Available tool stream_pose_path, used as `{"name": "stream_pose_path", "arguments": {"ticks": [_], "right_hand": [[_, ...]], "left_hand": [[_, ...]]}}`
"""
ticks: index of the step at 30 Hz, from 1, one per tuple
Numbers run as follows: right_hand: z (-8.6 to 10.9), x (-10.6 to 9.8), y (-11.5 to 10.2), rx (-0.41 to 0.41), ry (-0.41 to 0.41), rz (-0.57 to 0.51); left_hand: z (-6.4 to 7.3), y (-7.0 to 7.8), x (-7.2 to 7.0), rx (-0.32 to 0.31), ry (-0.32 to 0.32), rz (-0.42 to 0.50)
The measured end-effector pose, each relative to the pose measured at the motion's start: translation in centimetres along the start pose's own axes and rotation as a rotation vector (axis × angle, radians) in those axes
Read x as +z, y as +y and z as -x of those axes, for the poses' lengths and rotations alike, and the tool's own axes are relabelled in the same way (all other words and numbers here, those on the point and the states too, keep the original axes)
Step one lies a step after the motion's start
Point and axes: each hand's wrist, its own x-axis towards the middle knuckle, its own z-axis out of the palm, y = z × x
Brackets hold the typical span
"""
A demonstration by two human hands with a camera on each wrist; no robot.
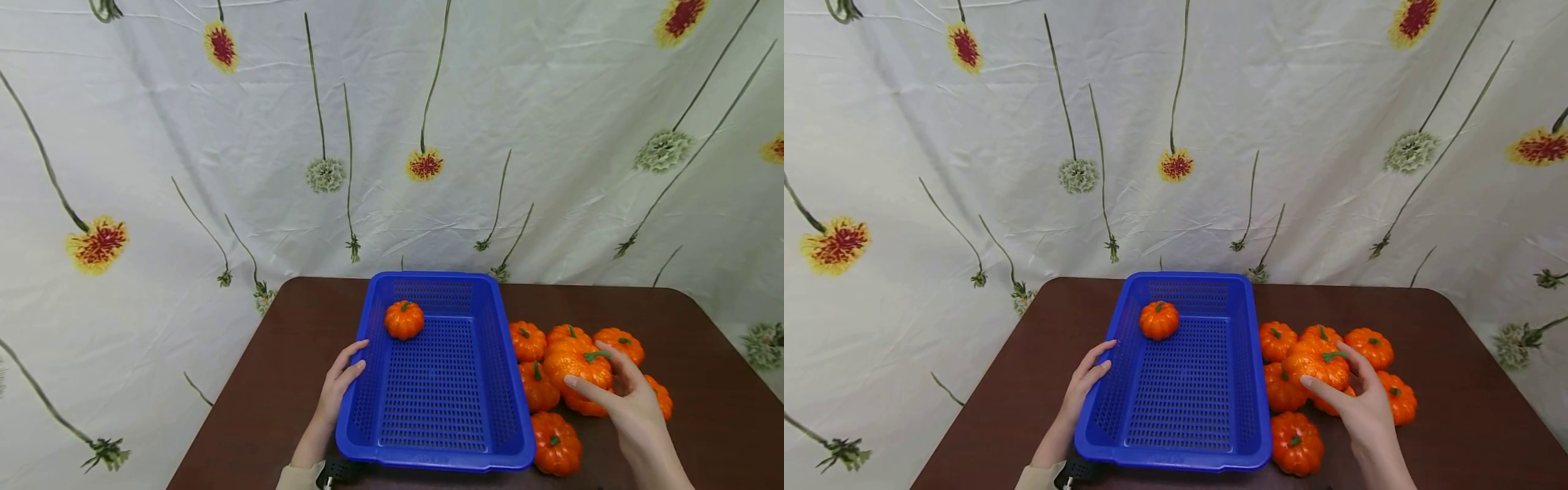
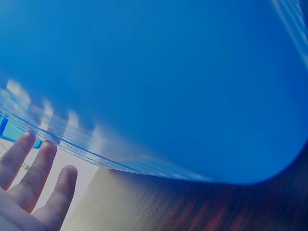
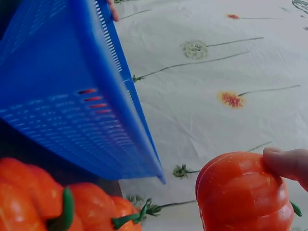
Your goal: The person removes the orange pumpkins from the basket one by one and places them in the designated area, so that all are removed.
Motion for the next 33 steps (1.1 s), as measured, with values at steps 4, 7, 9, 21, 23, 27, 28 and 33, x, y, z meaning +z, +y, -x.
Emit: {"name": "stream_pose_path", "arguments": {"ticks": [4, 7, 9, 21, 23, 27, 28, 33], "right_hand": [[0.3, -0.4, 1.3, 0.055, 0.015, 0.012], [0.5, -0.7, 2.5, 0.051, 0.015, -0.018], [0.7, -0.8, 3.3, 0.051, 0.006, -0.047], [0.8, -2.1, 6.5, 0.184, -0.008, 0.165], [0.8, -2.0, 7.1, 0.191, 0.036, 0.178], [0.8, -1.9, 8.1, 0.193, 0.128, 0.183], [0.8, -1.9, 8.3, 0.195, 0.145, 0.177], [0.7, -2.1, 9.0, 0.215, 0.185, 0.131]], "left_hand": [[0.0, 0.0, 0.0, 0.005, 0.002, 0.001], [0.0, 0.0, 0.0, 0.007, 0.004, -0.006], [0.0, 0.0, 0.0, 0.005, 0.005, -0.007], [0.0, -0.1, 0.0, 0.014, 0.002, 0.006], [0.0, -0.1, 0.0, 0.015, 0.002, 0.009], [0.0, 0.0, 0.1, 0.019, -0.003, 0.016], [0.0, 0.0, 0.1, 0.019, -0.003, 0.016], [0.0, 0.0, 0.0, 0.022, -0.009, 0.013]]}}
